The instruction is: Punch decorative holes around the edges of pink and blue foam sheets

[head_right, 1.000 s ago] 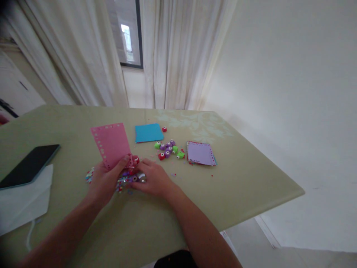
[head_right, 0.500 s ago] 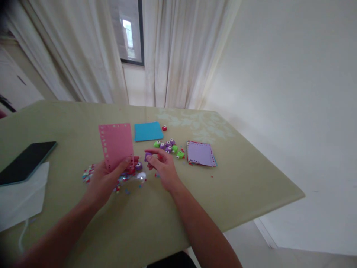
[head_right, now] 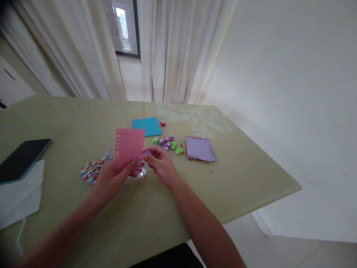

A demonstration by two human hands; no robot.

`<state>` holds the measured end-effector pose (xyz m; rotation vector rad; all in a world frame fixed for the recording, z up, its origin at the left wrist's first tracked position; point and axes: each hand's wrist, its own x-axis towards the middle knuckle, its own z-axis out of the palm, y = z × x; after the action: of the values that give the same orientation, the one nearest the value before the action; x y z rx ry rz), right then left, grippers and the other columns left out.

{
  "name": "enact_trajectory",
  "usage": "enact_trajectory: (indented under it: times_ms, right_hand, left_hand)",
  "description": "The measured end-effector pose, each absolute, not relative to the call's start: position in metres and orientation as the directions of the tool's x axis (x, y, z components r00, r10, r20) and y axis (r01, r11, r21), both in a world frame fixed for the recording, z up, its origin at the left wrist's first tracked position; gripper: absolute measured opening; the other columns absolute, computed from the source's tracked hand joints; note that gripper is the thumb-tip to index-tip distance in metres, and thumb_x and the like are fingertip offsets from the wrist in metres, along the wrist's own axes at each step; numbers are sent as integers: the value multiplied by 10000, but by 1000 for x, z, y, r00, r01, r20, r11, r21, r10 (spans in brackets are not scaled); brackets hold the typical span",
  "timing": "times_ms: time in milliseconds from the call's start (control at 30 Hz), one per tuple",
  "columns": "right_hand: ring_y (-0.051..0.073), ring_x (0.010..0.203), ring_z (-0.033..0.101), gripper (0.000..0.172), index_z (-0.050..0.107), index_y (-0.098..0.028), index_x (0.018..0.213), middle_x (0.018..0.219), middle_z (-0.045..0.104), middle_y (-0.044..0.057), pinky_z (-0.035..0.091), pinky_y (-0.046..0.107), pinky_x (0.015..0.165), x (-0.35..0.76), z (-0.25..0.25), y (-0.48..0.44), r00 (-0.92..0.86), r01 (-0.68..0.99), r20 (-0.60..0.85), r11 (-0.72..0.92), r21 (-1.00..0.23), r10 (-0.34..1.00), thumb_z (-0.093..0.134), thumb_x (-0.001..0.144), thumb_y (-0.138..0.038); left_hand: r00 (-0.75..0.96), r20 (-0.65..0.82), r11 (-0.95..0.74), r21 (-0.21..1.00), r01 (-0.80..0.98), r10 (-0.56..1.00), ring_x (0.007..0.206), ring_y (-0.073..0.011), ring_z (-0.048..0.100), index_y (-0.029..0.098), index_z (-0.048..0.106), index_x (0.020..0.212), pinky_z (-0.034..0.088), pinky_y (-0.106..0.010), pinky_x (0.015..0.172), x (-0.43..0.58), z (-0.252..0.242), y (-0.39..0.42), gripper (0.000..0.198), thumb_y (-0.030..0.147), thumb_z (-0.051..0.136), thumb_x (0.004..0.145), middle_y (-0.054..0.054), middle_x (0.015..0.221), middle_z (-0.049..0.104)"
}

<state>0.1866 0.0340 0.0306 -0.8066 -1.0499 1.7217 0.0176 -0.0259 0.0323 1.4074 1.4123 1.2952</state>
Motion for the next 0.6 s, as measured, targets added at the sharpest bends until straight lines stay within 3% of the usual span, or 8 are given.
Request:
enact_trajectory:
  times_ms: [267, 367, 467, 600]
  right_hand:
    - [103, 599, 497, 535, 724, -228, 876, 751, 676, -40, 354, 238, 549, 185, 24, 34, -304, -350, -97, -206, -914, 948, 1027, 562, -537]
    - [115, 643, 571, 522, 747, -219, 907, 807, 724, -25, 435, 249, 605, 184, 24, 34, -328, -364, -103, -226, -904, 939, 1031, 566, -495]
    - [121, 663, 589, 484, 782, -210, 927, 823, 738, -13, 466, 258, 628, 184, 27, 33, -357, -338, -90, -218, -915, 930, 1018, 597, -475]
    - [133, 667, 600, 471, 772, -223, 896, 796, 732, -20, 461, 255, 605, 183, 30, 30, -377, -313, -112, -240, -919, 919, 1030, 575, -453]
  left_hand:
    - [-53, 154, -127, 933, 337, 987, 615, -262, 734, 223, 772, 785, 550, -317, 556, 16, 25, -26, 319, 492, 683, 930, -45, 692, 769]
    - [-73, 145, -115, 941, 318, 987, 682, -279, 754, 214, 798, 929, 588, -338, 598, 16, 18, -24, 283, 484, 713, 918, -65, 807, 807]
    - [-113, 123, -96, 971, 218, 986, 769, -290, 774, 204, 792, 1126, 631, -365, 663, 16, 15, -23, 374, 490, 769, 886, -88, 978, 831]
    - [-114, 106, -88, 984, 153, 988, 795, -290, 775, 209, 785, 1129, 655, -378, 688, 18, 18, -22, 400, 520, 785, 879, -85, 992, 821]
